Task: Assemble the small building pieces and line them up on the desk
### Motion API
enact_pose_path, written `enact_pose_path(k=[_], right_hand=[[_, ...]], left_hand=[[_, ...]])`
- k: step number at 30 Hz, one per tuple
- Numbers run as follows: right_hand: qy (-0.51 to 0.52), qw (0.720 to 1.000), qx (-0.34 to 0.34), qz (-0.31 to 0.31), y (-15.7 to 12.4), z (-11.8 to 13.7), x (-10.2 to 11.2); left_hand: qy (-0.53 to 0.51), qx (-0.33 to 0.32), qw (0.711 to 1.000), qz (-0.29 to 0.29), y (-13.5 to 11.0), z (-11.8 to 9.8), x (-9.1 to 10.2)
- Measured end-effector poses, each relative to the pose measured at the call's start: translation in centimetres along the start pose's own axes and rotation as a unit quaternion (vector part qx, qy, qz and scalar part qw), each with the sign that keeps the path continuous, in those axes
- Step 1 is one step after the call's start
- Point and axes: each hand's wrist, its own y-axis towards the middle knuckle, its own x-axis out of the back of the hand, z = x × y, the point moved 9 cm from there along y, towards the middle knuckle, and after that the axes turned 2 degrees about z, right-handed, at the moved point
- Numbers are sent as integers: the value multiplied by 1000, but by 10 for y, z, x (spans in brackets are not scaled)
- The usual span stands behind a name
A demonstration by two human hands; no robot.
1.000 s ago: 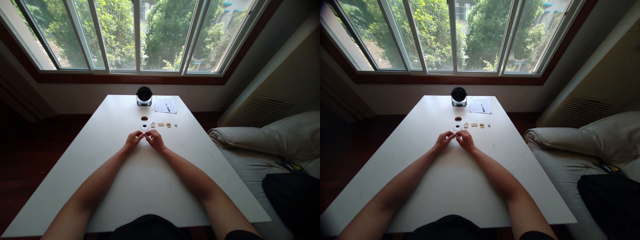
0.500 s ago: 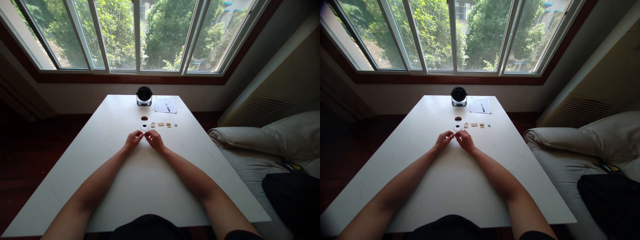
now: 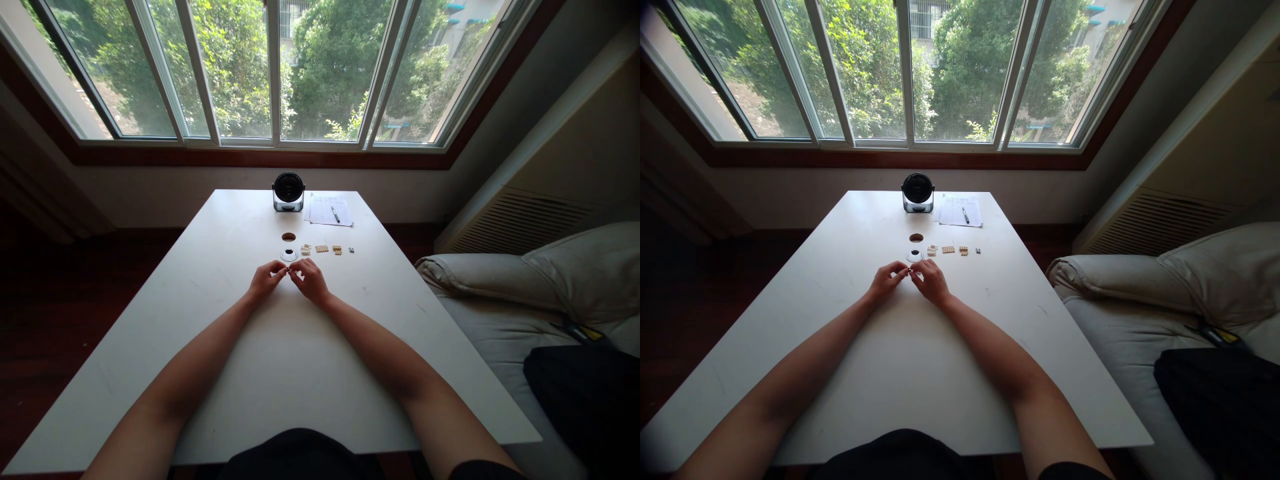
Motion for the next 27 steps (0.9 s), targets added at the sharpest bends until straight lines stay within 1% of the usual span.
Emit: enact_pose_path(k=[6, 9, 13, 17, 21, 27], right_hand=[[3, 1000, -11, 2, 1, -1, 1], [2, 1000, -15, -3, 1, -1, 3], [1, 1000, -7, -2, 1, 0, 3], [4, 1000, -3, -4, 1, 1, 3], [8, 1000, -16, -3, 1, 0, 2], [10, 1000, -28, -6, 1, -5, 3]], left_hand=[[-3, -2, 1000, 3, -1, -2, 0], [-4, 0, 1000, 14, -1, -4, -2], [-9, -3, 1000, 23, -1, -4, -3], [-14, -11, 1000, 17, 0, -3, -2], [-12, -9, 1000, 7, 0, -2, -2], [-4, -11, 1000, 6, -1, -4, -2]])
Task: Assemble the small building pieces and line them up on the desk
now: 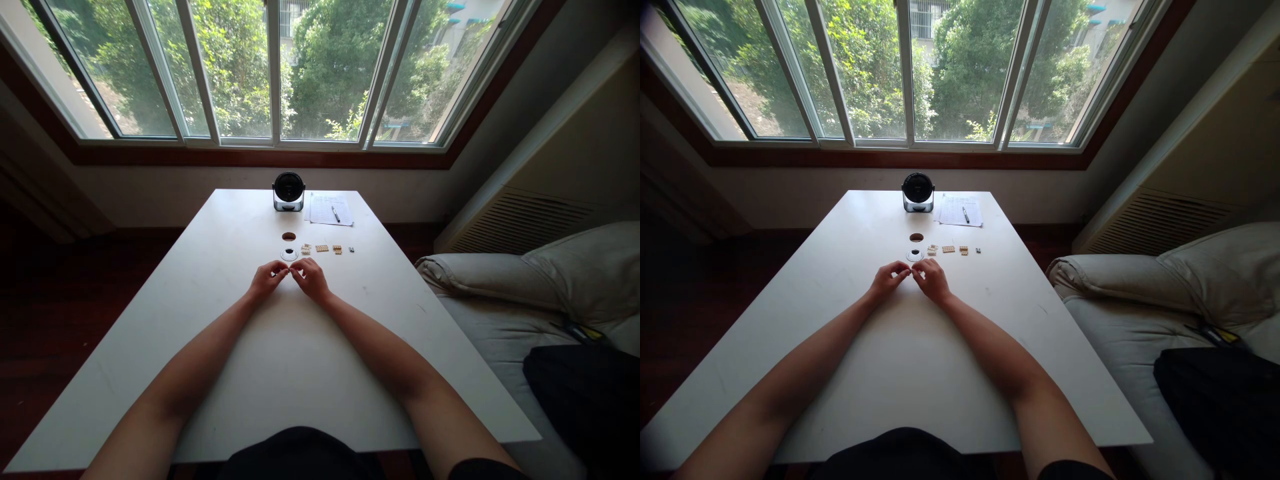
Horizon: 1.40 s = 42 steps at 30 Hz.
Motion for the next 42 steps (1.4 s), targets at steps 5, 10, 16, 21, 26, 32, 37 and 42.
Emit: enact_pose_path(k=[5, 10, 16, 21, 26, 32, 37, 42], right_hand=[[5, 1000, 6, 10, 1, 0, -2], [-8, 1000, 20, 10, 0, 5, -1], [-20, 998, 58, 17, -2, 12, -2], [-13, 999, 40, 5, -2, 8, -2], [-8, 1000, 28, -1, -2, 5, -1], [9, 1000, 25, -4, -2, 3, -1], [10, 1000, 25, -1, -1, 2, -1], [15, 1000, 15, -6, -1, 1, 0]], left_hand=[[7, -6, 1000, -5, 0, -1, 2], [25, 8, 1000, -4, 0, 2, 2], [6, 15, 1000, 7, 0, 5, 0], [-21, 6, 1000, 11, 1, 7, -2], [-29, 10, 999, 9, 1, 9, -2], [-29, 10, 999, 21, 1, 8, -3], [-29, 6, 999, 19, 1, 7, -3], [-17, 1, 1000, 7, 1, 7, -2]])
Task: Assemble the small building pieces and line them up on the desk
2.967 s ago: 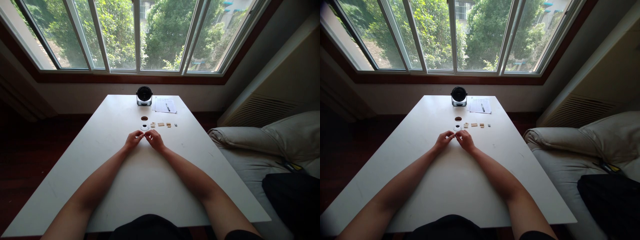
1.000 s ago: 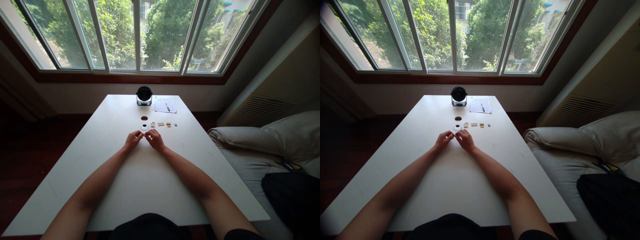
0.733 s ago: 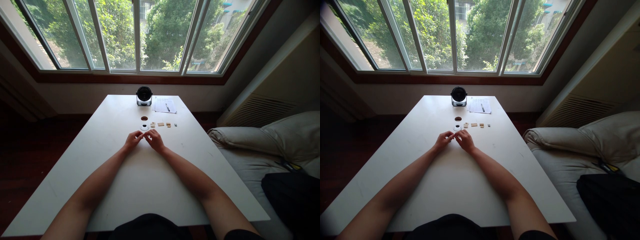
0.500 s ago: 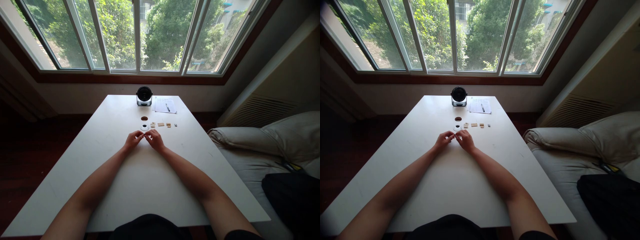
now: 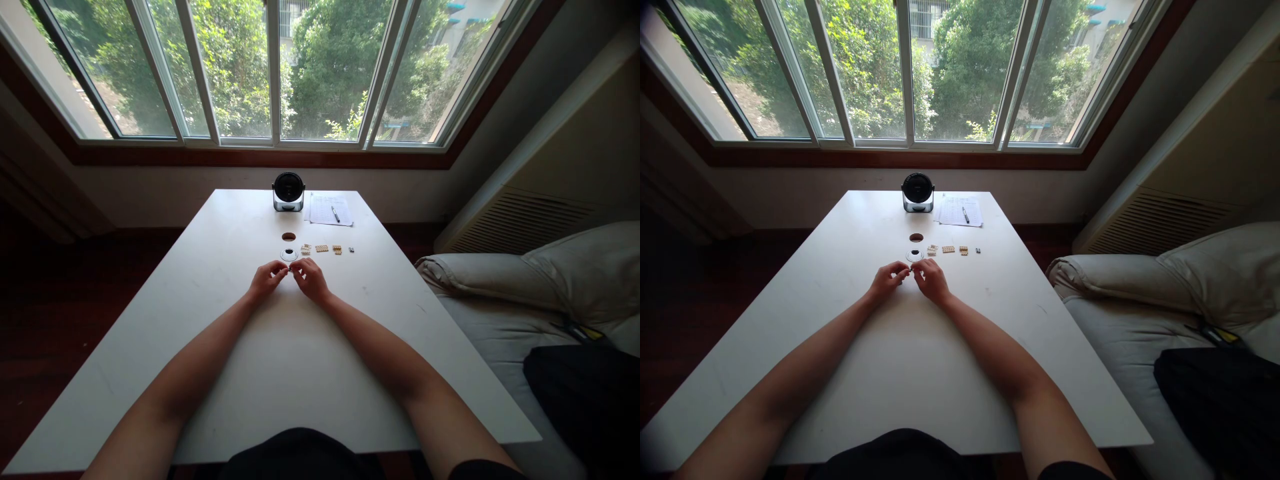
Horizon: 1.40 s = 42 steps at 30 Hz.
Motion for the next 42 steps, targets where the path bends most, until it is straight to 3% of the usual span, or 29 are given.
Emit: enact_pose_path(k=[13, 28, 35, 42], right_hand=[[24, 999, -20, 12, 1, -6, -2], [10, 1000, 5, 13, 0, 1, -2], [34, 999, -22, 6, 1, 1, 1], [100, 992, -76, 18, 1, -17, -5]], left_hand=[[24, -25, 999, -20, 0, -6, 3], [7, 16, 1000, 8, 0, 1, 0], [-3, 7, 1000, -13, -1, -4, 2], [-1, -1, 1000, -23, -2, -3, 4]])
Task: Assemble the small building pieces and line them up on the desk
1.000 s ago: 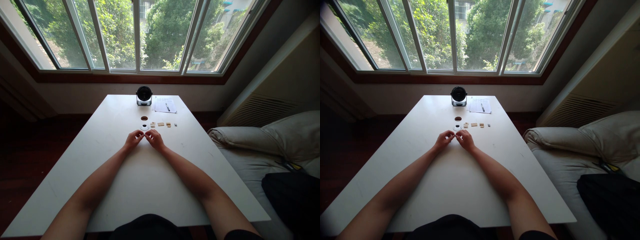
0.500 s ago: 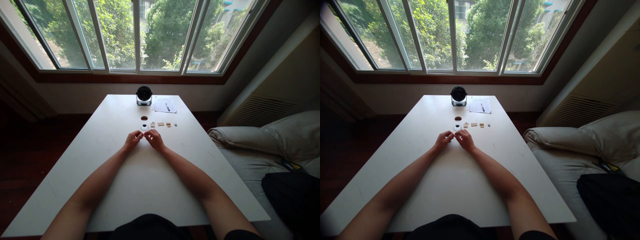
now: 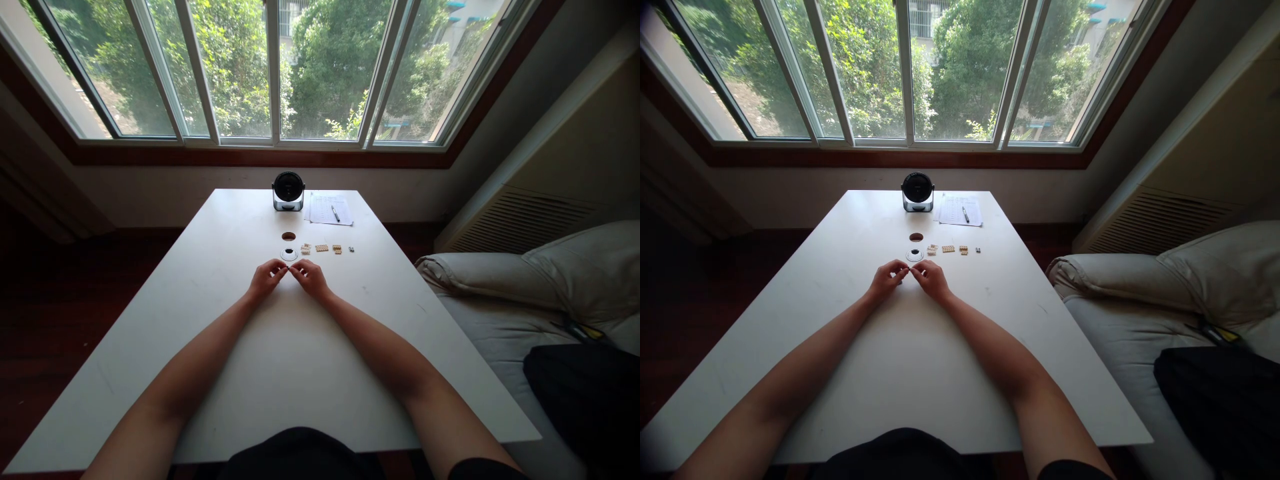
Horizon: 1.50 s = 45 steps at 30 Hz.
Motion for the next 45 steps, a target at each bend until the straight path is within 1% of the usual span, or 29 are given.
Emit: enact_pose_path(k=[4, 11, 22, 24, 26, 28, 29, 30, 32, 35, 37, 38, 39, 41, 45], right_hand=[[57, 998, -35, 11, 1, -12, -3], [88, 994, -65, 16, 1, -20, -5], [83, 994, -67, 25, 3, -23, -5], [68, 996, -58, 28, 3, -20, -5], [36, 998, -34, 26, 4, -15, -1], [-14, 1000, -1, 8, 9, -11, 12], [-44, 999, 12, -12, 11, -11, 23], [-71, 997, 19, -35, 14, -14, 37], [-126, 987, 9, -105, 17, -28, 75], [-223, 955, -55, -188, 14, -62, 134], [-281, 925, -125, -225, 7, -90, 167], [-299, 910, -161, -237, 2, -103, 179], [-309, 900, -191, -242, -2, -114, 188], [-313, 890, -233, -238, -6, -133, 197], [-312, 883, -276, -219, -7, -152, 197]], left_hand=[[3, -5, 1000, 2, 0, -1, 1], [16, -13, 1000, -5, -1, -6, 2], [27, -25, 999, -7, -1, -10, 2], [28, -28, 999, -9, -1, -11, 2], [28, -29, 999, -12, -1, -10, 1], [30, -25, 999, -18, -1, -9, 2], [32, -21, 999, -22, -1, -8, 2], [35, -17, 999, -26, -1, -7, 3], [43, -11, 998, -34, -1, -6, 4], [53, -6, 998, -36, 0, -5, 5], [54, -3, 998, -33, 0, -5, 5], [54, -2, 998, -31, -1, -4, 5], [53, -1, 998, -30, -1, -3, 5], [52, -1, 998, -32, -1, -3, 6], [53, -1, 998, -35, -2, -3, 7]])
